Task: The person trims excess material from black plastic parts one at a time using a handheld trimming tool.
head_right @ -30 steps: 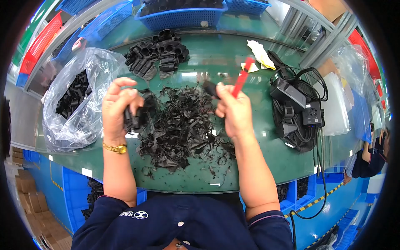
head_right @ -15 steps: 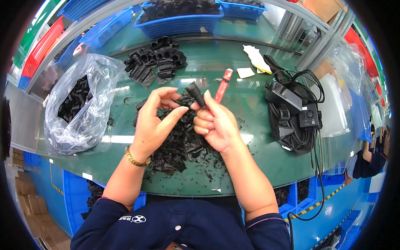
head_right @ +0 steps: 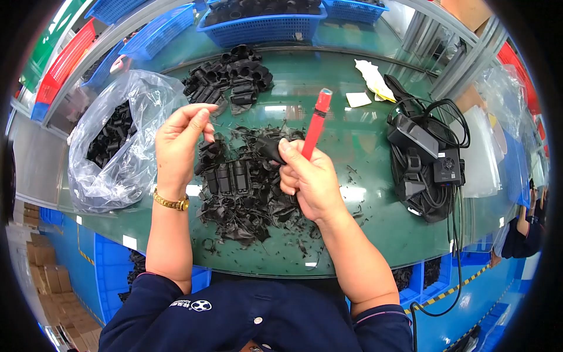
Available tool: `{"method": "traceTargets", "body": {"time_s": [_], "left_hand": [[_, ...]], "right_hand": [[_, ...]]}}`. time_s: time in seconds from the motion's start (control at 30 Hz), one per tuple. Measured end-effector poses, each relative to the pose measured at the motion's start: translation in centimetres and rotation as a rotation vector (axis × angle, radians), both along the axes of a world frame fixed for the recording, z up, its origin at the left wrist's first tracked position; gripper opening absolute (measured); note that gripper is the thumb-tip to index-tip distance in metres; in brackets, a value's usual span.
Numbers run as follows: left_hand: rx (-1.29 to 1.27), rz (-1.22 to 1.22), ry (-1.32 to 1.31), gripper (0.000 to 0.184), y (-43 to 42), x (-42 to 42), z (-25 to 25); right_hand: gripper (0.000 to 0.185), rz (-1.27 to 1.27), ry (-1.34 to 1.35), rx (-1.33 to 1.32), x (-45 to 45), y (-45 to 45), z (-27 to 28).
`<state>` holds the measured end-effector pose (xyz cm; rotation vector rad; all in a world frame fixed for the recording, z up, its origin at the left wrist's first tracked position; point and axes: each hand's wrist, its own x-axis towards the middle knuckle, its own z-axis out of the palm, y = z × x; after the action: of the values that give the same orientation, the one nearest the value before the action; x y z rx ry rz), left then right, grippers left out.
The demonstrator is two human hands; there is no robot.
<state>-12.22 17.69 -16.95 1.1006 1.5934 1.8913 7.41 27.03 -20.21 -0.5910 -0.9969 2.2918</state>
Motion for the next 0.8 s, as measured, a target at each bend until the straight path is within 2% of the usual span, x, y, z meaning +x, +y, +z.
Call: {"method": "traceTargets", "body": {"time_s": [0.07,0.13,0.17,0.23,0.33,0.4,0.47,0.53,0.57,0.6,0.7,0.8], "left_hand": [[-0.055,-0.011,0.106,0.013,0.2,0.3,-0.4],[-0.110,0.123,0.282,0.011,0.6,0.0,-1.3],[-0.109,0.124,0.281,0.011,0.9,-0.4,-1.8],[-0.129,0.325,0.729,0.009,1.2,-1.5,-2.5],[-0.201,0.333,0.822,0.007,1.1,-3.0,-2.1],[-0.272,0.296,0.907,0.012,0.8,-2.4,-1.2],[-0.184,0.492,1.382,0.021,0.7,0.1,-0.3],[-0.071,0.239,1.005,0.032,0.6,2.2,-0.3],[0.032,0.071,0.771,0.036,0.9,3.1,-0.6],[-0.013,-0.012,0.508,0.038,1.0,4.4,-1.1],[-0.007,-0.229,-0.040,0.027,1.5,6.1,-2.5],[0.023,-0.335,-0.307,0.019,1.3,6.0,-3.1]], "right_hand": [[0.026,0.100,-0.005,-0.117,0.0,0.0,0.2],[0.027,0.130,0.009,-0.157,0.5,0.6,0.2],[0.027,0.222,0.043,-0.174,0.8,0.9,0.3],[0.028,0.383,0.109,-0.201,1.3,1.3,0.2],[0.029,0.357,0.149,-0.243,1.5,1.4,0.5],[0.028,0.304,0.146,-0.254,1.2,1.4,0.7],[0.028,0.062,0.071,-0.207,0.6,1.2,0.9],[0.031,0.050,0.075,-0.212,0.7,1.2,0.5],[0.026,0.045,0.078,-0.197,0.5,1.0,0.6],[0.022,0.045,0.079,-0.183,0.4,0.7,0.6],[0.021,0.097,0.063,-0.169,0.1,0.0,0.1],[0.028,0.212,0.030,-0.140,0.1,-0.2,-0.8]]}}
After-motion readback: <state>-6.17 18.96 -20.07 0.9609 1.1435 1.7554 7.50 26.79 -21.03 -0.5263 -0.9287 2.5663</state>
